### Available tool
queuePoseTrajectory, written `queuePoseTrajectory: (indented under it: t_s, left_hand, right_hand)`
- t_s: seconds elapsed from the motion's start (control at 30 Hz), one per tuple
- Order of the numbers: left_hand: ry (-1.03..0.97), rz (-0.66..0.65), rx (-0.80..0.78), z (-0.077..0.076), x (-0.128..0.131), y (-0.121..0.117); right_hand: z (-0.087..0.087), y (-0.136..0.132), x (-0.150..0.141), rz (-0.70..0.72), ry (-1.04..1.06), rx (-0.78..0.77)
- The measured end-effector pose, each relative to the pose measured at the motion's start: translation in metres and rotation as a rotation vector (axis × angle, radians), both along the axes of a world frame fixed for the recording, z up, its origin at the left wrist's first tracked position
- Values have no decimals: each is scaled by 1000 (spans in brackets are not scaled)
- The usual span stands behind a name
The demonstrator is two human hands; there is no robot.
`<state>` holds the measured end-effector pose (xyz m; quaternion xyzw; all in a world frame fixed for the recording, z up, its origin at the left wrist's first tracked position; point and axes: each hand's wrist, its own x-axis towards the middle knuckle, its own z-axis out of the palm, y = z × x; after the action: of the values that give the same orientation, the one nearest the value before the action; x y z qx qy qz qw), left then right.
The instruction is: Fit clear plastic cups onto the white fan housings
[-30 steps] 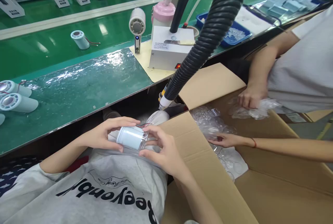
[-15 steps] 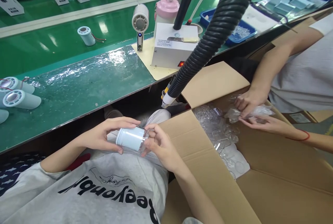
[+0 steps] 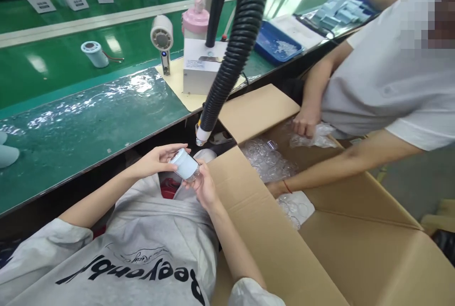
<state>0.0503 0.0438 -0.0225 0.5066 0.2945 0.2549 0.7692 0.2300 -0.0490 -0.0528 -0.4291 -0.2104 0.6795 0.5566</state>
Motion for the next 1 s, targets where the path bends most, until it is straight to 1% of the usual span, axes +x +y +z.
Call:
queuePoseTrajectory:
  t_s: [0.1, 0.23, 0.37, 0.5, 0.67, 0.8, 0.93, 1.0]
  left_hand:
    - [20, -14, -11, -8, 25, 21]
    - [51, -55, 24, -5, 45, 36]
    - [80, -68, 58, 2, 47, 40]
    - [104, -63, 79, 8, 40, 40]
    - [87, -68, 89, 11, 29, 39]
    - [61, -80, 92, 13, 24, 39]
    - [43, -76, 68, 11, 21, 35]
    - [27, -43, 60, 10, 18, 31]
  right_hand:
    - [-16, 9, 4, -97, 9, 10]
    - [-28, 20, 11, -186, 57, 14]
    - [-34, 26, 13, -207, 102, 9]
    - [-36, 30, 11, -171, 109, 5]
    - [-33, 31, 7, -108, 79, 19]
    - [-25, 30, 4, -98, 35, 31]
    - [-13, 25, 4, -138, -37, 31]
    - [-7, 12, 13, -191, -83, 26]
